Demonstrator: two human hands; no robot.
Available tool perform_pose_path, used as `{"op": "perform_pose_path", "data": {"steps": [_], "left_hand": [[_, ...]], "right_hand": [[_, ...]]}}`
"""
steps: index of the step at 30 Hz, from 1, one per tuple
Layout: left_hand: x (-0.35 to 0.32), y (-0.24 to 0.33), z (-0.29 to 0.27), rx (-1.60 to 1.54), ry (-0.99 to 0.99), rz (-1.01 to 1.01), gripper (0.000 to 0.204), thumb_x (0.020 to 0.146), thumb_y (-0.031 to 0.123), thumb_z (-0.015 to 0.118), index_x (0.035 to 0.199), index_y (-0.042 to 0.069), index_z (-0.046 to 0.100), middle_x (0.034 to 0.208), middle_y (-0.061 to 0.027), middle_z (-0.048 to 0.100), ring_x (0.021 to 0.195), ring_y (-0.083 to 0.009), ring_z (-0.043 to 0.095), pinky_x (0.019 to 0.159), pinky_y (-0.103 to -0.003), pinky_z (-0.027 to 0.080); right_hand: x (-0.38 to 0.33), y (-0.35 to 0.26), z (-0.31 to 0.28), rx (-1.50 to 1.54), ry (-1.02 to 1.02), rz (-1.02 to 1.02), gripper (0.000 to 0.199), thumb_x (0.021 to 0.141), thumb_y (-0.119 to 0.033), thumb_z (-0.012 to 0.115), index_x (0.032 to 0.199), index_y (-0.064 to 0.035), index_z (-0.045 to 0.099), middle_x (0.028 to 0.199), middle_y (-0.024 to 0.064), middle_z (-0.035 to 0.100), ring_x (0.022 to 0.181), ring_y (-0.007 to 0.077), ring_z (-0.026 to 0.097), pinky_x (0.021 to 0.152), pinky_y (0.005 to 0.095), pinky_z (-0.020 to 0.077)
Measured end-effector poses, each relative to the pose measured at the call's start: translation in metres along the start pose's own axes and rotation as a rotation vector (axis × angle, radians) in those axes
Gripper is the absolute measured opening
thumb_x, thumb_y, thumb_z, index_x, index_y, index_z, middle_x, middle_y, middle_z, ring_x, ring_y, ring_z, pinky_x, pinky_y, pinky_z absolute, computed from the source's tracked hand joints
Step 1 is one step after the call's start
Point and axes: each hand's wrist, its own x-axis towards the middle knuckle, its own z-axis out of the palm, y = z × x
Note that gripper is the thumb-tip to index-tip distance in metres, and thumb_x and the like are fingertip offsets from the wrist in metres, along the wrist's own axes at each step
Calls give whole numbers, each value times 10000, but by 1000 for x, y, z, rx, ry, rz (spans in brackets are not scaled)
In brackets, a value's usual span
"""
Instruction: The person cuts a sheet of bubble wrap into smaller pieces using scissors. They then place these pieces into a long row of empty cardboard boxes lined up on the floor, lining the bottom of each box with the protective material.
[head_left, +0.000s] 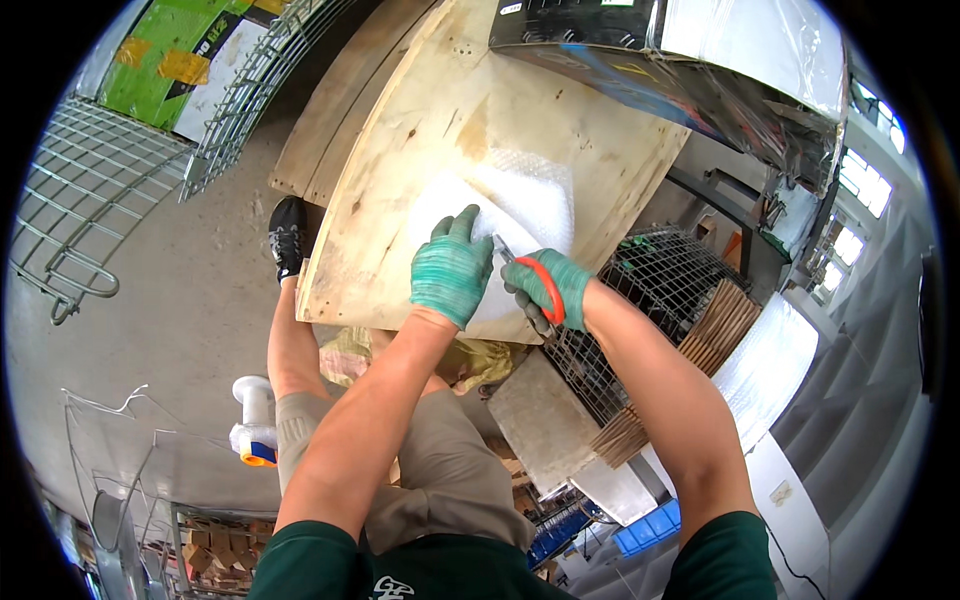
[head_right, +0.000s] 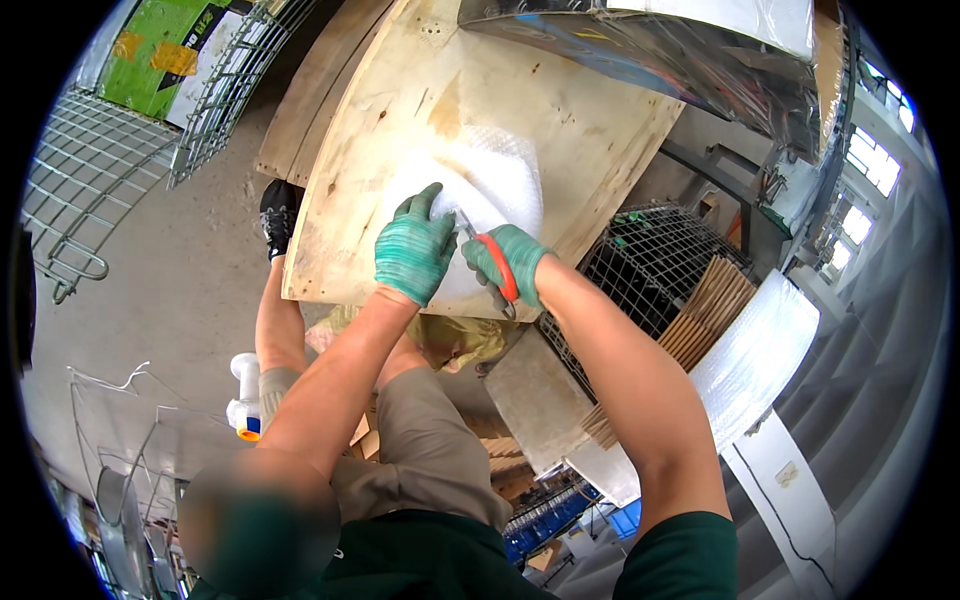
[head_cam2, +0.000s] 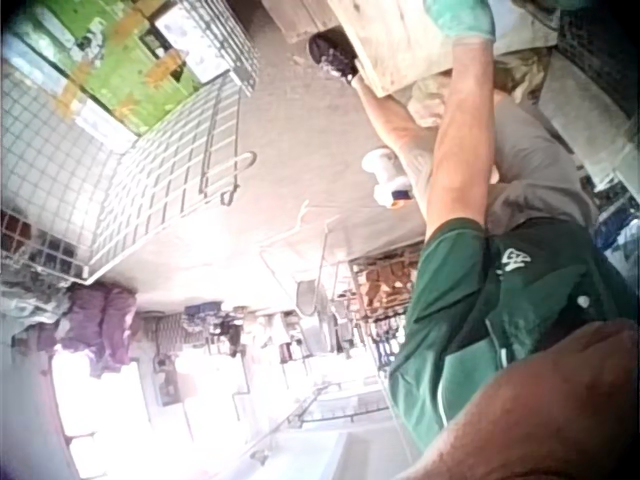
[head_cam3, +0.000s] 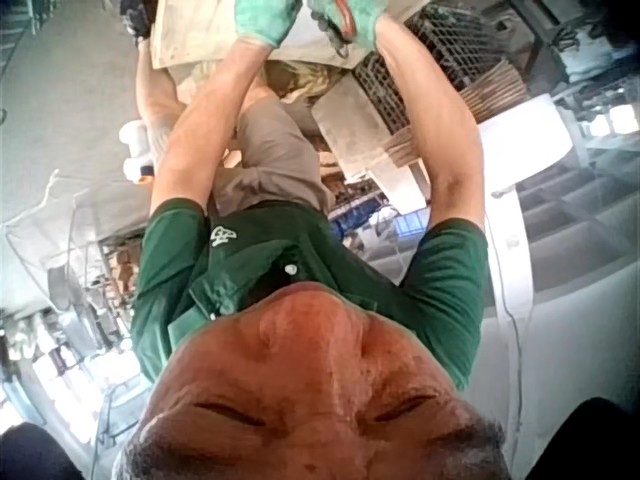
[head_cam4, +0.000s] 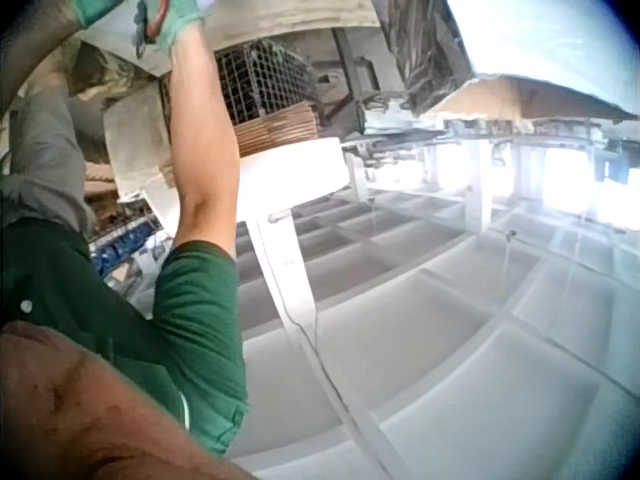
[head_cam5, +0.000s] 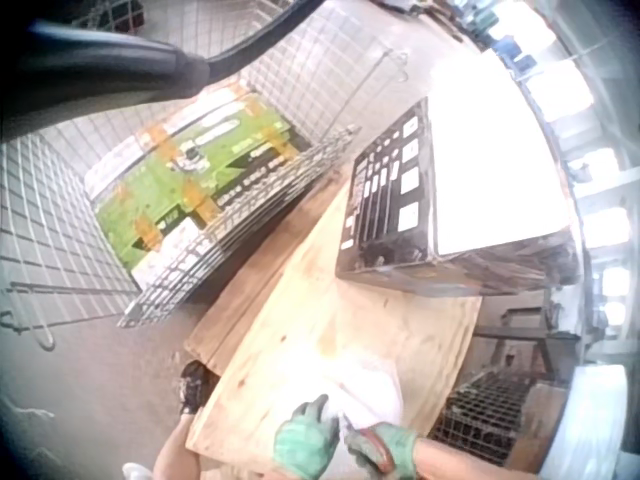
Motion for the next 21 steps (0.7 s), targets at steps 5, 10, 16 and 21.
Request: {"op": "perform_pose_path", "data": {"steps": [5,10,16,21], "left_hand": [[1,2,-6,-120,34,-60,282,763,183,764,1035,111,737,1402,-148,551,1133,-350,604,898,-430,549],[3,0,-3,-139,43,-61,325,746,197,772,1035,62,709,1394,-210,532,1134,-386,594,918,-454,536],[2,-2,0,-145,36,-49,307,749,181,754,1002,27,671,1369,-269,526,1141,-427,581,922,-484,530],[5,-3,0,-170,59,-21,313,754,174,750,1014,22,667,1361,-281,527,1141,-440,583,930,-488,526]], "right_hand": [[-18,-7,10,-174,85,-38,314,965,-289,660,988,24,665,714,81,628,542,171,572,506,316,505],[-46,15,7,10,-127,-3,339,961,-334,639,1066,-11,658,803,104,647,620,189,625,548,301,525],[-70,-3,4,-225,-116,70,361,953,-353,610,1113,-30,625,926,142,662,602,221,645,584,353,572],[-32,-18,5,5,-180,154,408,957,-325,576,1182,13,537,903,200,667,625,312,685,595,447,598]]}}
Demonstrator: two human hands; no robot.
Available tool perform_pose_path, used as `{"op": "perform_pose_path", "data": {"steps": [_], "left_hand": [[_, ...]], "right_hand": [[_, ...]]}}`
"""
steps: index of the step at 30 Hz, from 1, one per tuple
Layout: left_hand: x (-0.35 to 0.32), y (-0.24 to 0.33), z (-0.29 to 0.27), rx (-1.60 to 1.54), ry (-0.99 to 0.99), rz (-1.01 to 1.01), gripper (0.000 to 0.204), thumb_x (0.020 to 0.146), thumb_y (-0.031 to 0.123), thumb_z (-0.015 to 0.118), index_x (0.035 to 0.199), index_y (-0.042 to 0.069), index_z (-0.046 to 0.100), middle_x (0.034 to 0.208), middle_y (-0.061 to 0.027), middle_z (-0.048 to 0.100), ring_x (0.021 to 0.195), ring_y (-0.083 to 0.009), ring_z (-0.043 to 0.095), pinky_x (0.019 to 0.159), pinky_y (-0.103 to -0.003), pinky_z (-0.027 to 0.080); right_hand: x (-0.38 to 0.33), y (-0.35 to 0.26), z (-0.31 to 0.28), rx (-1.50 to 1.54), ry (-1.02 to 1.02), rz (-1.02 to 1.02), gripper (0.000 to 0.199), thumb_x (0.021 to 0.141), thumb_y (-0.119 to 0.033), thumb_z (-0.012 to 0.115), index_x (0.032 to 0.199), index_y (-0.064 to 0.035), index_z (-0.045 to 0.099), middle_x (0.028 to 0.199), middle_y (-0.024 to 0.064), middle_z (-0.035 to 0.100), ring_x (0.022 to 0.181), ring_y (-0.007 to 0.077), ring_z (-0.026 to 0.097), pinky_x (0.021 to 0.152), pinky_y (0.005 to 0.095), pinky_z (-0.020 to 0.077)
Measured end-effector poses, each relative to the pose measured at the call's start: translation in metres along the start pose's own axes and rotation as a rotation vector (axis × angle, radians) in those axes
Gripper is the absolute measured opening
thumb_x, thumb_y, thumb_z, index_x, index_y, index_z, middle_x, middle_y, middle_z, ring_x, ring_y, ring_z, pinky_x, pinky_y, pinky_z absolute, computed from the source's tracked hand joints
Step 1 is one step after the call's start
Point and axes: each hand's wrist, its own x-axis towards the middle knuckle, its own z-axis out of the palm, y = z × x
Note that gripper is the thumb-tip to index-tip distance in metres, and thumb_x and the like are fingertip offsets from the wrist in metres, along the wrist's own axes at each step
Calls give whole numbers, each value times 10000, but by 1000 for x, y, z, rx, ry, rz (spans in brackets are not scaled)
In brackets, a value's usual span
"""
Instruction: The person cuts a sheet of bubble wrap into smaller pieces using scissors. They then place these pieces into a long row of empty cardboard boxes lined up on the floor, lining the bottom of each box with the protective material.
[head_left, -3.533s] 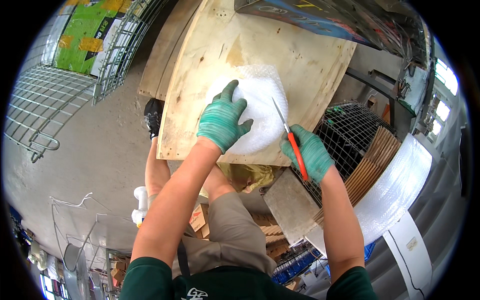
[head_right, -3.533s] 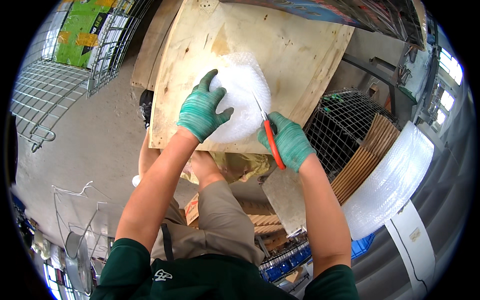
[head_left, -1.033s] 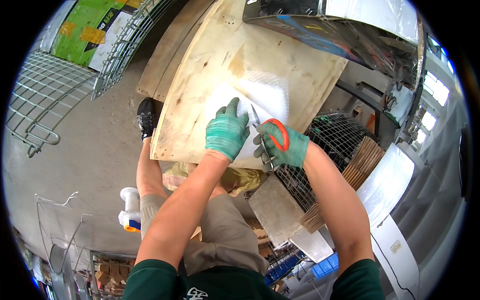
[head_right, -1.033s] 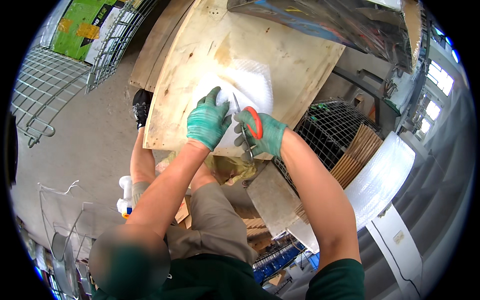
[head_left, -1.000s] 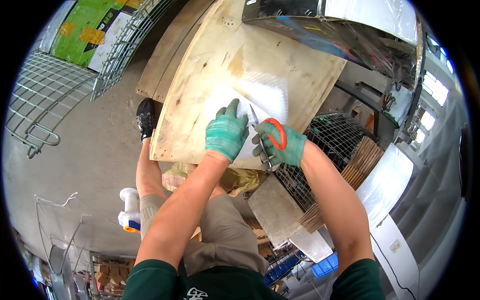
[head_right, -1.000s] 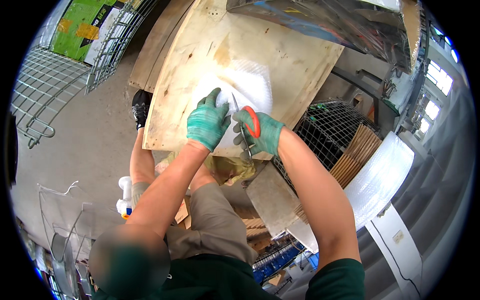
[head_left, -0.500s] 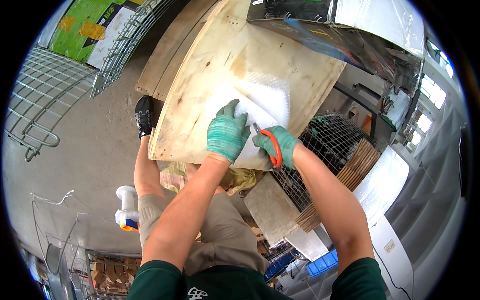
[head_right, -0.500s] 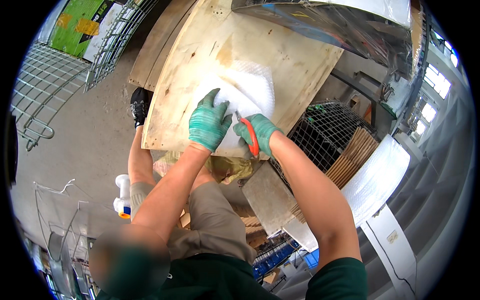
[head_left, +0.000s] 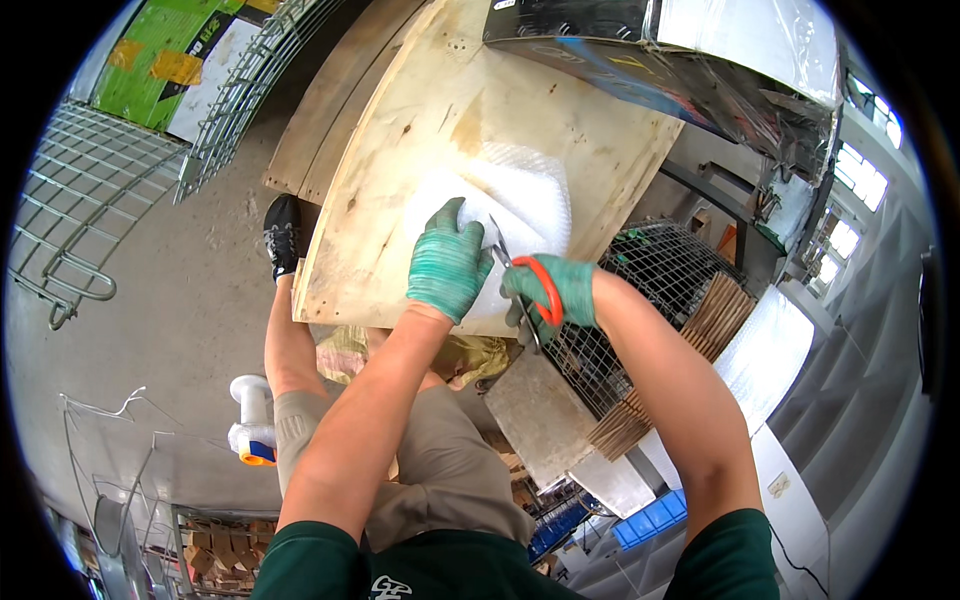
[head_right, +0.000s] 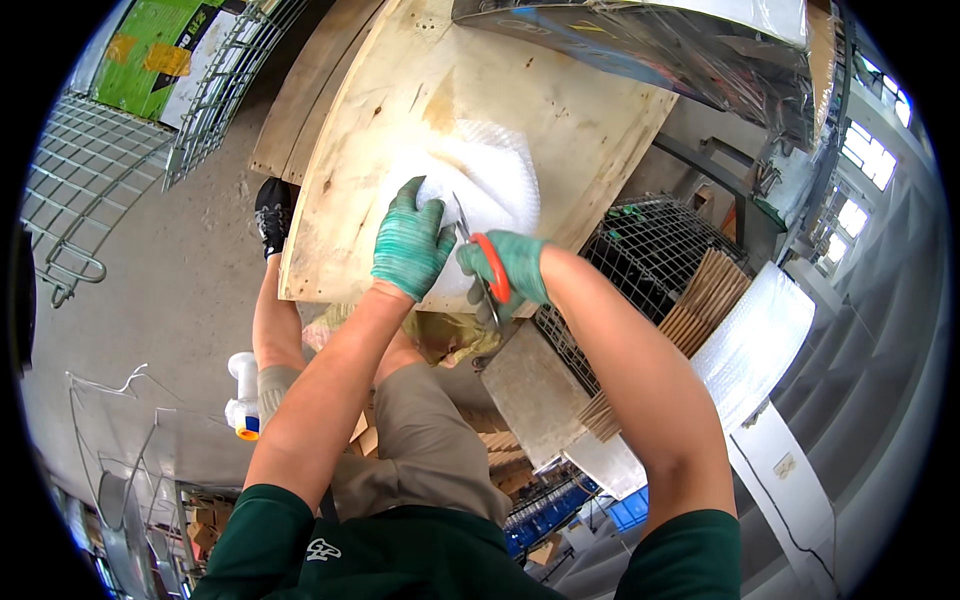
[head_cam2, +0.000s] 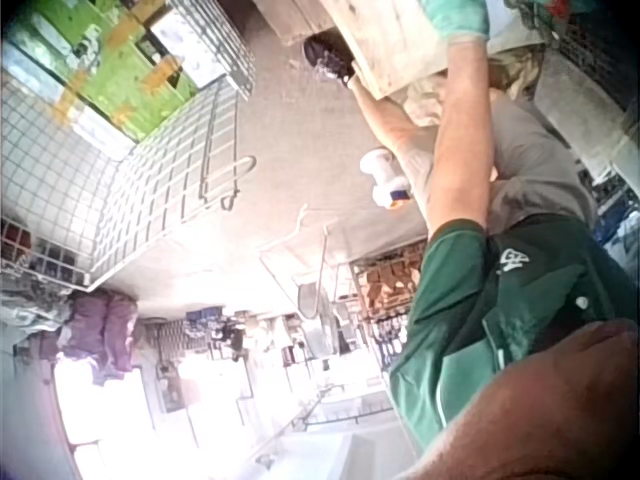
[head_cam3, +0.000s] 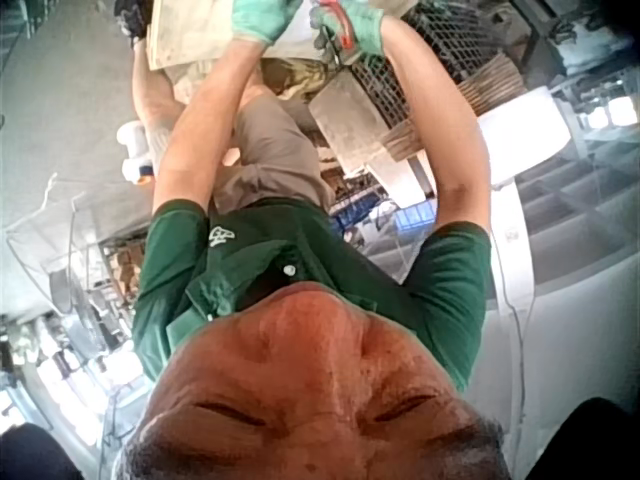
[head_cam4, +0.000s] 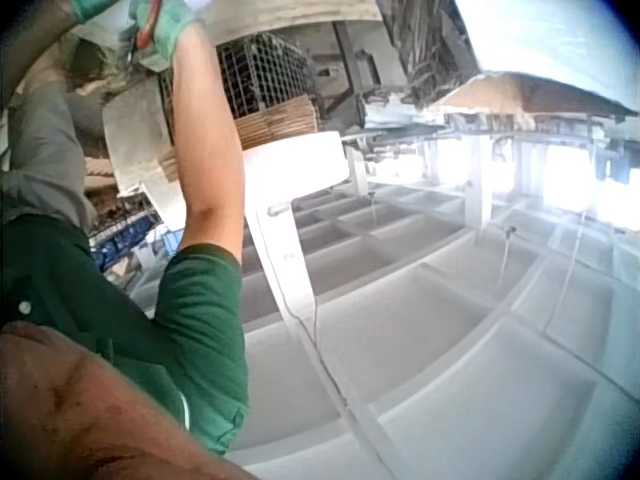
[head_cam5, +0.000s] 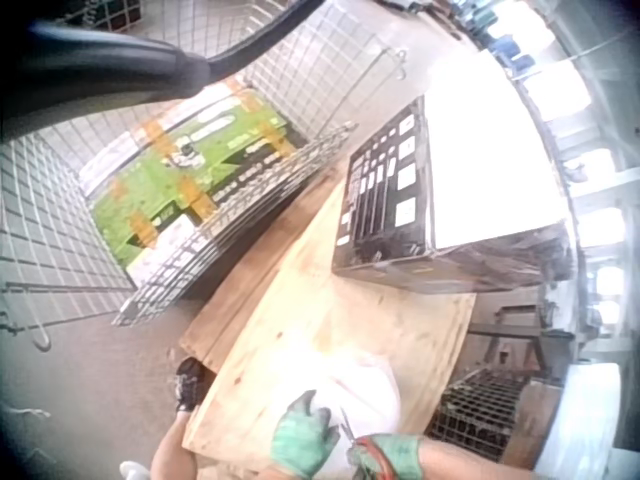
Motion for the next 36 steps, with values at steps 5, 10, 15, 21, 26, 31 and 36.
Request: {"op": "perform_pose_path", "data": {"steps": [5,10,15,21,26,31,36], "left_hand": [[-2,-3,1,-8,9,-31,292,774,169,742,1008,14,661,1348,-287,534,1140,-441,588,930,-492,526],[-2,-3,-3,-54,-24,-66,287,802,172,728,1017,2,648,1340,-302,531,1078,-441,622,913,-489,534],[3,-4,-8,-72,-93,-76,293,804,151,714,1042,-7,652,1349,-303,530,1053,-441,639,912,-477,539],[0,-5,0,-85,-68,-50,301,803,75,683,1091,-8,659,1336,-295,549,1047,-442,643,907,-464,544],[1,-14,16,-106,68,-31,262,787,52,706,1043,9,668,1329,-303,540,1009,-446,647,869,-471,547],[-5,-13,12,-144,17,-78,289,787,54,689,1069,-4,673,1345,-285,541,1033,-440,645,896,-467,545],[-14,-19,9,-220,46,-170,308,803,65,708,1099,0,656,1405,-292,459,1047,-442,640,885,-470,554]], "right_hand": [[4,-23,-8,-20,-11,53,425,926,-348,575,1116,26,510,882,237,646,682,335,685,612,496,597],[-12,-7,-4,57,16,82,472,906,-339,580,1190,34,524,931,243,670,737,338,689,684,472,601],[-1,-17,-11,-19,22,75,439,909,-331,589,1134,42,535,940,260,666,740,339,692,655,500,598],[35,-41,-8,85,102,39,310,906,-283,608,1008,6,559,865,199,609,682,314,654,627,500,589],[57,-43,-8,205,111,-16,219,903,-209,579,977,-3,580,902,154,618,623,269,587,576,468,541],[60,-39,-10,134,138,-41,214,889,-215,614,952,-11,606,803,157,636,546,220,549,516,395,489],[57,-34,-2,-181,292,-66,209,883,-203,648,944,-5,677,673,116,616,493,177,520,441,342,428]]}}
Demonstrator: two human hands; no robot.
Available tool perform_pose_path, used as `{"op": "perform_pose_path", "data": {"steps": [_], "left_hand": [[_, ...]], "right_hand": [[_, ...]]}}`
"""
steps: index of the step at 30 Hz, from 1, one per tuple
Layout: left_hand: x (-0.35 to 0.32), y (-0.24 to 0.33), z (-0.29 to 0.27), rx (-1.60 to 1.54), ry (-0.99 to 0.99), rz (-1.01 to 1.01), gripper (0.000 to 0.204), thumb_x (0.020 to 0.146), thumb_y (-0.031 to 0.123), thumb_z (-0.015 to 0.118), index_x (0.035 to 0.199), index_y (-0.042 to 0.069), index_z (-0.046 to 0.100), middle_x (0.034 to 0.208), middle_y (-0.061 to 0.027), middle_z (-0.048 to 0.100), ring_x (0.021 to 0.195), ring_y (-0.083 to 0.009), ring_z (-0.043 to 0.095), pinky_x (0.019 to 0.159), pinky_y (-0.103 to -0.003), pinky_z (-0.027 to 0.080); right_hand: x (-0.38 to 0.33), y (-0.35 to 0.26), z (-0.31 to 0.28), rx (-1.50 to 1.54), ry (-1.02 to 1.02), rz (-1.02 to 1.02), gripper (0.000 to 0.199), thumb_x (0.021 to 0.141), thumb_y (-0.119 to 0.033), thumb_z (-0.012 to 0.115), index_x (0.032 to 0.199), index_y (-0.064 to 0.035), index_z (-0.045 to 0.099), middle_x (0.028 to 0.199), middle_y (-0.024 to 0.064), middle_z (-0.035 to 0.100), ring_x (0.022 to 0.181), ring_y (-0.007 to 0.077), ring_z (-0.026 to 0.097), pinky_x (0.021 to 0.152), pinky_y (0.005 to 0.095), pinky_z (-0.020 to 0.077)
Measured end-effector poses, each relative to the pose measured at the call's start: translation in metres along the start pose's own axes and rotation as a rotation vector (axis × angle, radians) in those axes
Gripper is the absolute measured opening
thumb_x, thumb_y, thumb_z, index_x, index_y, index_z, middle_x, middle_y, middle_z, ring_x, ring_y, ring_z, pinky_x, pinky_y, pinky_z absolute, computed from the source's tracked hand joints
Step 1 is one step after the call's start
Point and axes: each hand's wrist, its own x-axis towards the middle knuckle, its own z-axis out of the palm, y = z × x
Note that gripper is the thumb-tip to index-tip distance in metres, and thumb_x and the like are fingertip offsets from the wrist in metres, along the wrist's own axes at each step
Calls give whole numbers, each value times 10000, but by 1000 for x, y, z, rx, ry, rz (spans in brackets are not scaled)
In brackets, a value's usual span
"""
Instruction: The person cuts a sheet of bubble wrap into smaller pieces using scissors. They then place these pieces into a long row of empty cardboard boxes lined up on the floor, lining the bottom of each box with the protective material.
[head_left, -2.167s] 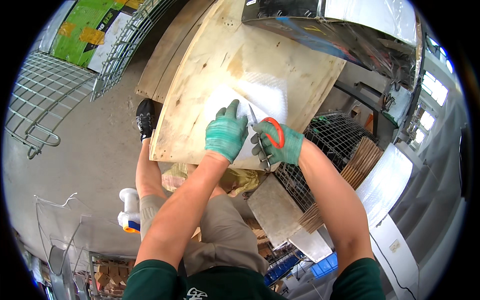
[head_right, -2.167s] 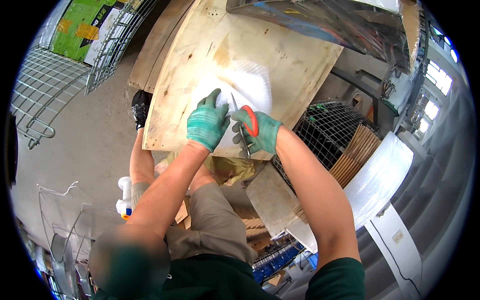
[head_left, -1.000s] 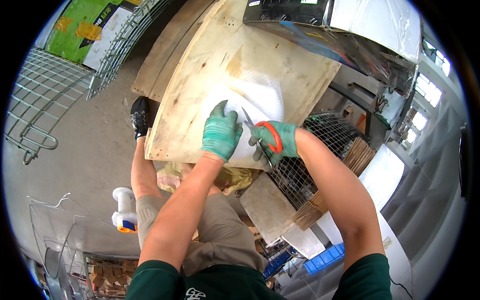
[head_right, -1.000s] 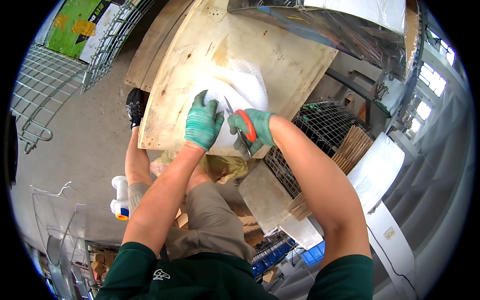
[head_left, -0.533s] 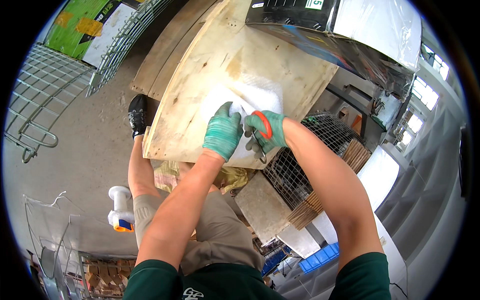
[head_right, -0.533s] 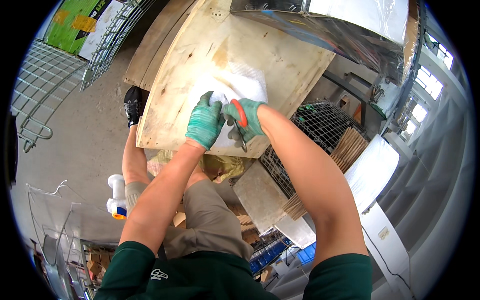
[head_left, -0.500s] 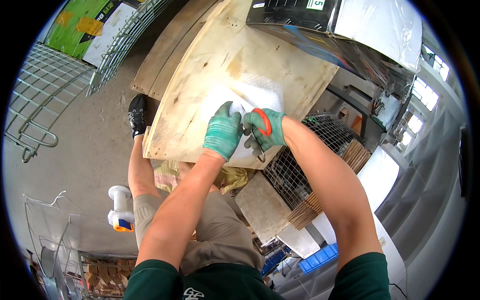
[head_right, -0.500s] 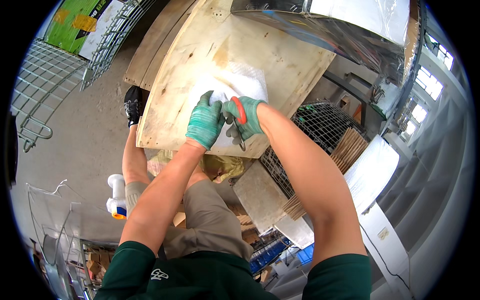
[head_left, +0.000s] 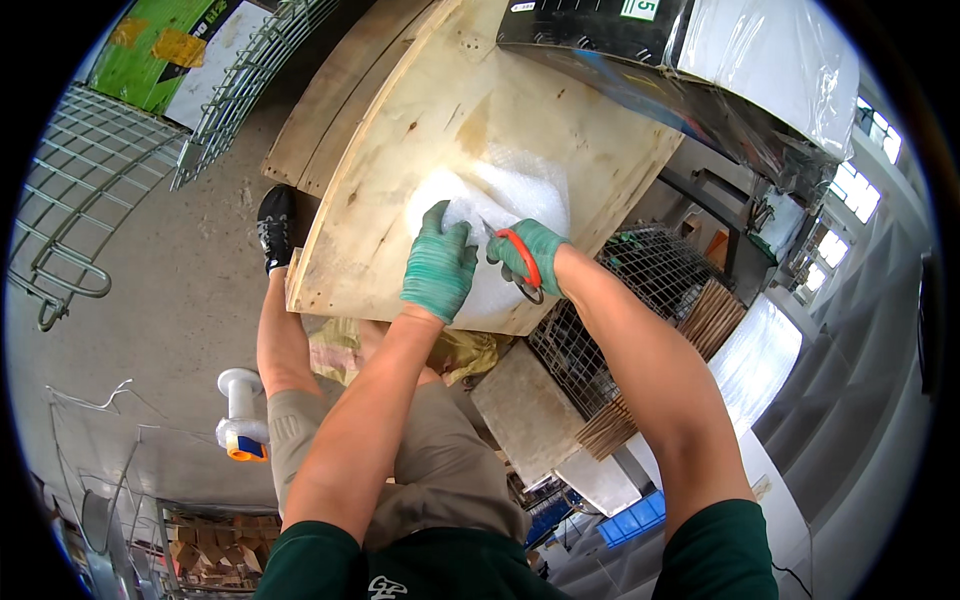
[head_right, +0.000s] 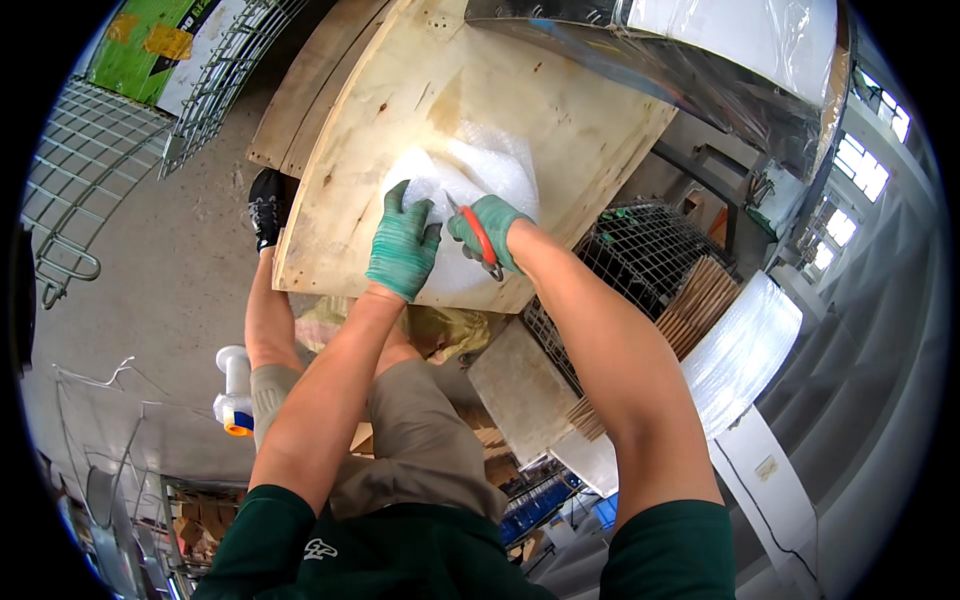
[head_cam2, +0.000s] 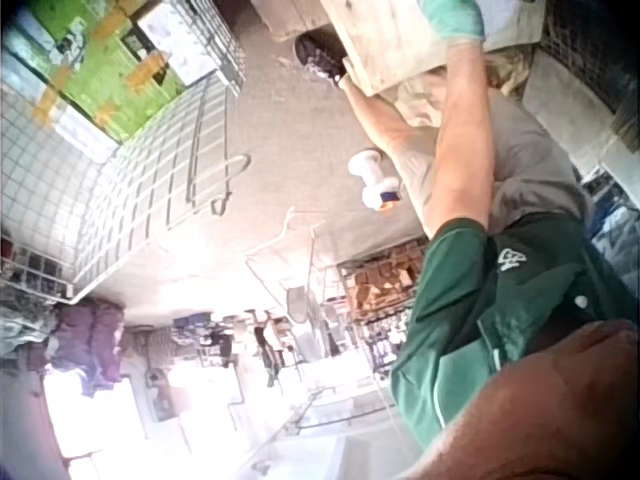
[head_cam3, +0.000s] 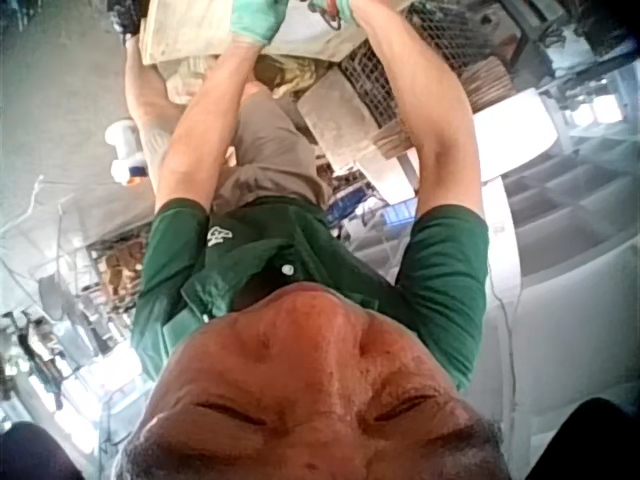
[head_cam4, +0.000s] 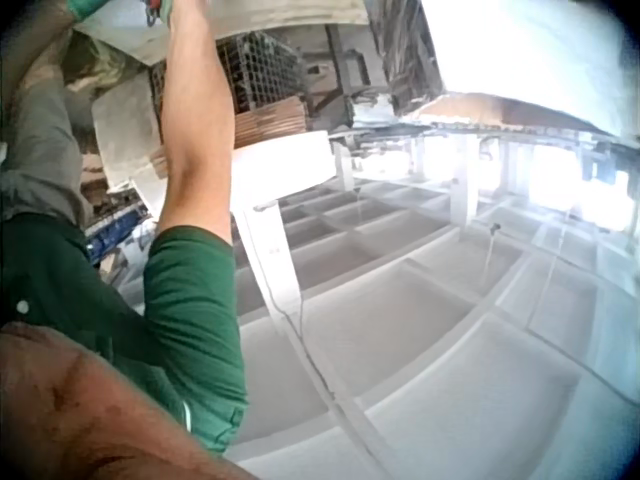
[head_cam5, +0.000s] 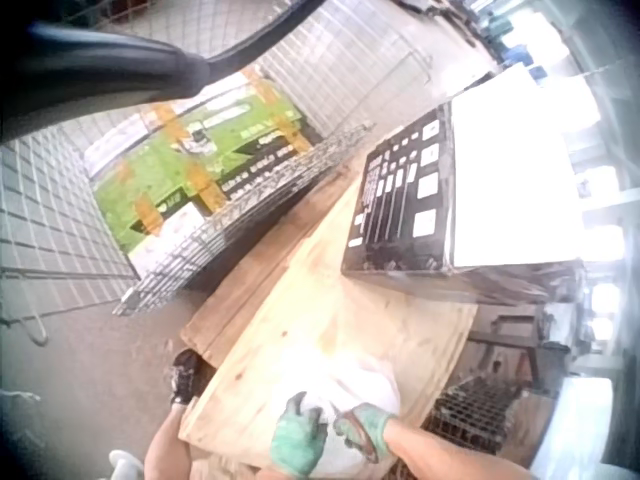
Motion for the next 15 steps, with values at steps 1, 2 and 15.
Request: {"op": "perform_pose_path", "data": {"steps": [1,2,15], "left_hand": [[-1,-1,-1,-3,15,1,319,808,69,709,1114,4,647,1415,-291,443,1038,-444,642,881,-472,554],[-3,-3,-2,-7,30,2,330,813,72,710,1128,7,637,1425,-290,427,1029,-446,644,878,-473,555],[-10,-4,1,4,-11,50,379,796,68,719,1154,10,612,1406,-320,412,1016,-477,628,864,-483,556]], "right_hand": [[-4,1,0,-17,10,1,205,883,-199,653,943,-6,686,657,110,612,489,173,519,429,338,416],[-5,3,0,31,6,-6,206,885,-198,653,946,-4,684,668,117,622,486,174,523,421,337,410],[9,-6,-20,263,-191,106,333,884,-298,640,1039,-11,576,855,210,648,623,277,598,627,459,561]]}}
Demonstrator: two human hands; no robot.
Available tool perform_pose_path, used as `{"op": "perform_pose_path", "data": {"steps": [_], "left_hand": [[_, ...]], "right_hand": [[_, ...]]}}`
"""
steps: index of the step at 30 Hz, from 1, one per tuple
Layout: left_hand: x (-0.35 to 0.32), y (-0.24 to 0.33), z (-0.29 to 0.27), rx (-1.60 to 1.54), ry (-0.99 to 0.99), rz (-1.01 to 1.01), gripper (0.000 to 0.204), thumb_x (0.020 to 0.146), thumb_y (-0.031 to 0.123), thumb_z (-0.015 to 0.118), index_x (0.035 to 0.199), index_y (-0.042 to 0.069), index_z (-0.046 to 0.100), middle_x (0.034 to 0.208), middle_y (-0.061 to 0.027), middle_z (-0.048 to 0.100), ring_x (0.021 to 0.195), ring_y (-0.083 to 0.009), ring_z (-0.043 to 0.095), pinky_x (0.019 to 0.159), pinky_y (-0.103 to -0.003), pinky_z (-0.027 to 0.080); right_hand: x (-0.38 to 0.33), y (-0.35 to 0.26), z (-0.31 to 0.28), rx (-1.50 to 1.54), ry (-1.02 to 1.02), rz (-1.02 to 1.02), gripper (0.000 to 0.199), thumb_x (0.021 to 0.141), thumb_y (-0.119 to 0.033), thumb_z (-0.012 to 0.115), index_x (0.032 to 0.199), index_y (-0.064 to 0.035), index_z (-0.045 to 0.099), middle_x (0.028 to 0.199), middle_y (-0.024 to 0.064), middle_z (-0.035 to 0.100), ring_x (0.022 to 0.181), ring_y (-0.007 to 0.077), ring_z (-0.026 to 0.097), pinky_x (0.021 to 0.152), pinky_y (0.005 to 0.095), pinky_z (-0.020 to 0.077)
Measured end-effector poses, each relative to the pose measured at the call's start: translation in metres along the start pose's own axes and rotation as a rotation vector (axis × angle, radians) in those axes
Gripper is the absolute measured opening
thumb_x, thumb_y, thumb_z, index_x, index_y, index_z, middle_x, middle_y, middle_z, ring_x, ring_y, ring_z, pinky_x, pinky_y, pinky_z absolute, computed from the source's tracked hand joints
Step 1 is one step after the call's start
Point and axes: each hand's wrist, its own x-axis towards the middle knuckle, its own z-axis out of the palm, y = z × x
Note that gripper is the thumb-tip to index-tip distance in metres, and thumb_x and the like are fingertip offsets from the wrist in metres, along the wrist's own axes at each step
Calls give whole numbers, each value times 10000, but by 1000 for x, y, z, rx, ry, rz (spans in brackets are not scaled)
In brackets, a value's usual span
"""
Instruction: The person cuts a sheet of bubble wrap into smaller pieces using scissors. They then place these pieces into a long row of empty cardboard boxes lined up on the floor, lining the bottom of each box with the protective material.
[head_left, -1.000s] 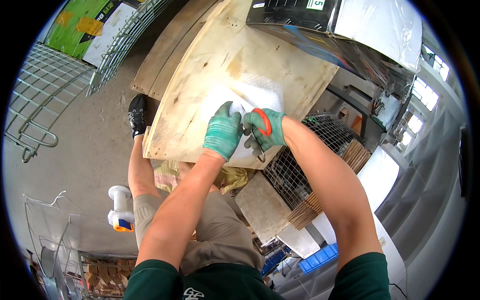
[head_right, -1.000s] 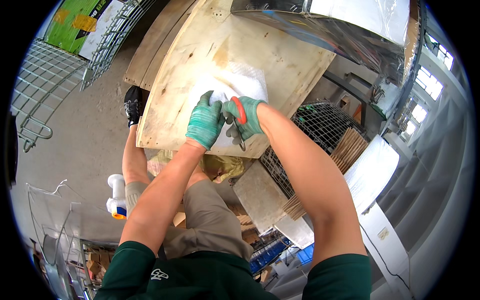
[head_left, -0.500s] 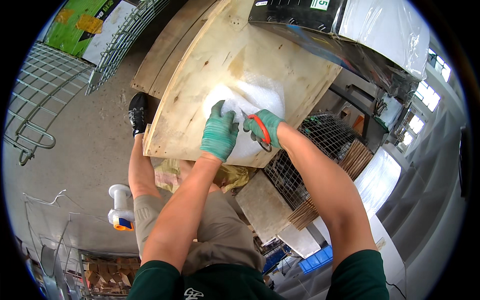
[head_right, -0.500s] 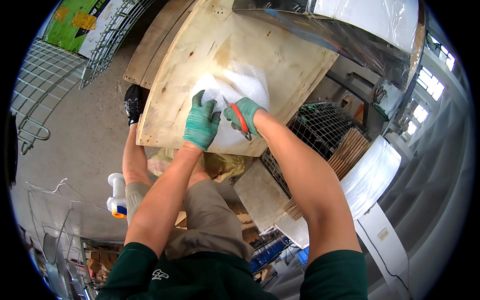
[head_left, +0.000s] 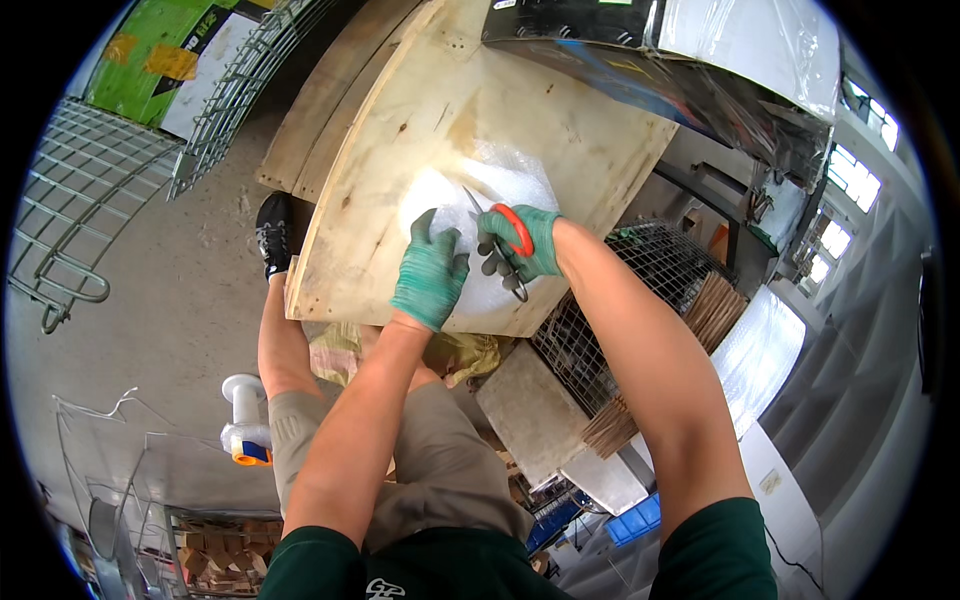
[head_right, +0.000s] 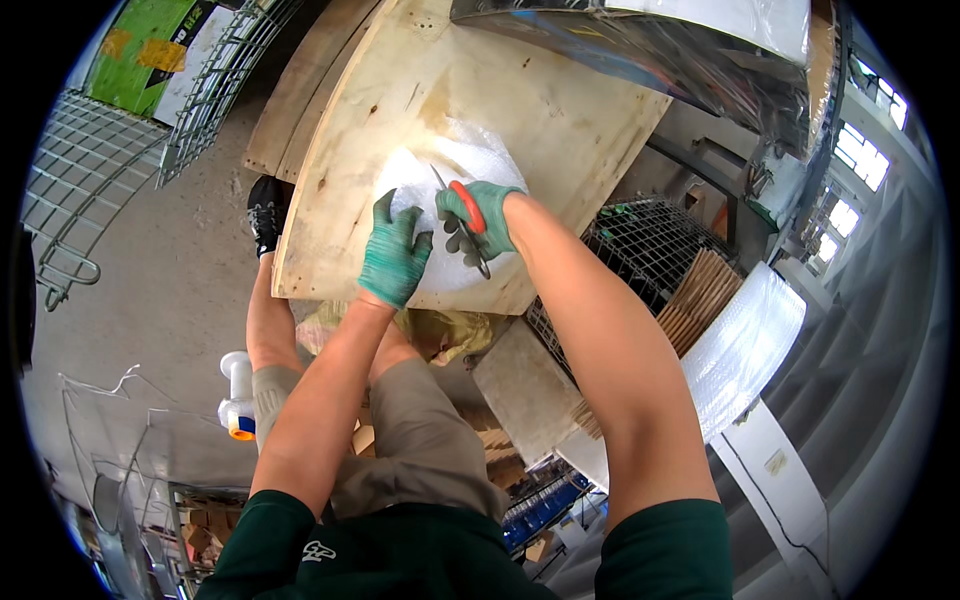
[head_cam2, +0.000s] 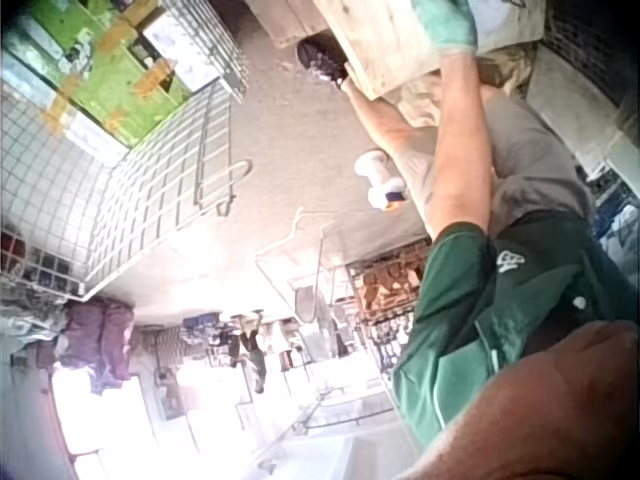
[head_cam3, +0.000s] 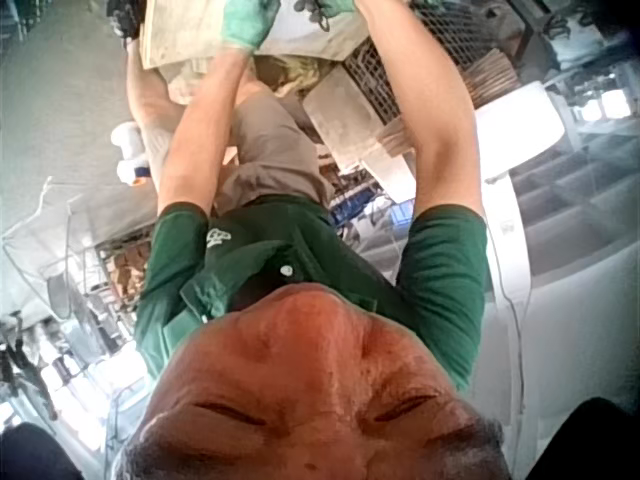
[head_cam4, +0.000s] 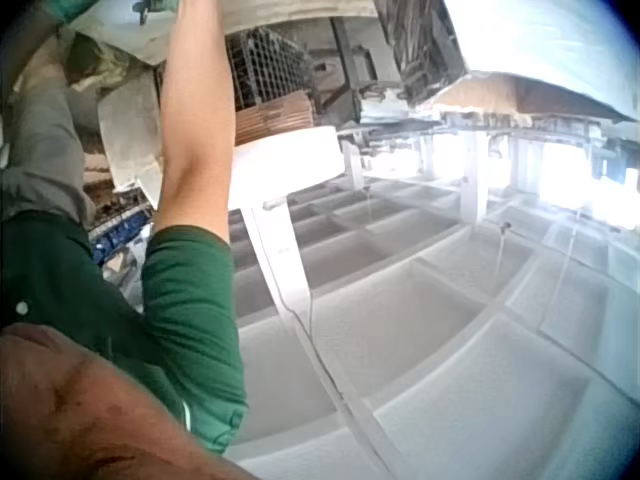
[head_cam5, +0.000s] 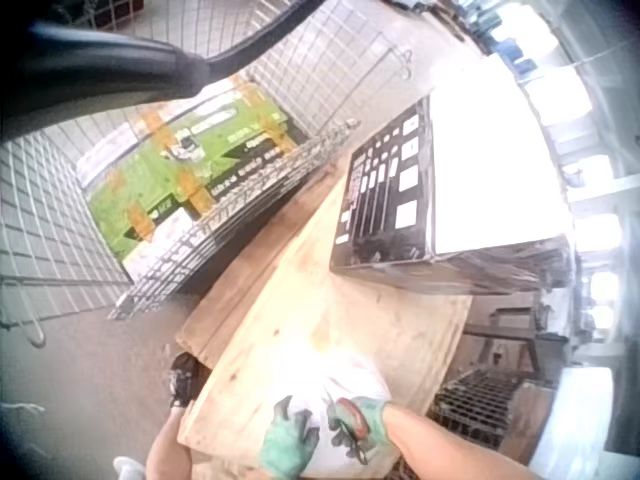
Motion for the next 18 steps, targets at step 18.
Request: {"op": "perform_pose_path", "data": {"steps": [18], "left_hand": [[-8,-24,4,-20,164,-81,392,840,88,708,1199,2,575,1429,-297,368,992,-486,633,851,-492,555]], "right_hand": [[1,21,1,-97,53,-184,360,945,-309,662,1042,37,645,784,113,645,608,198,625,597,343,574]]}}
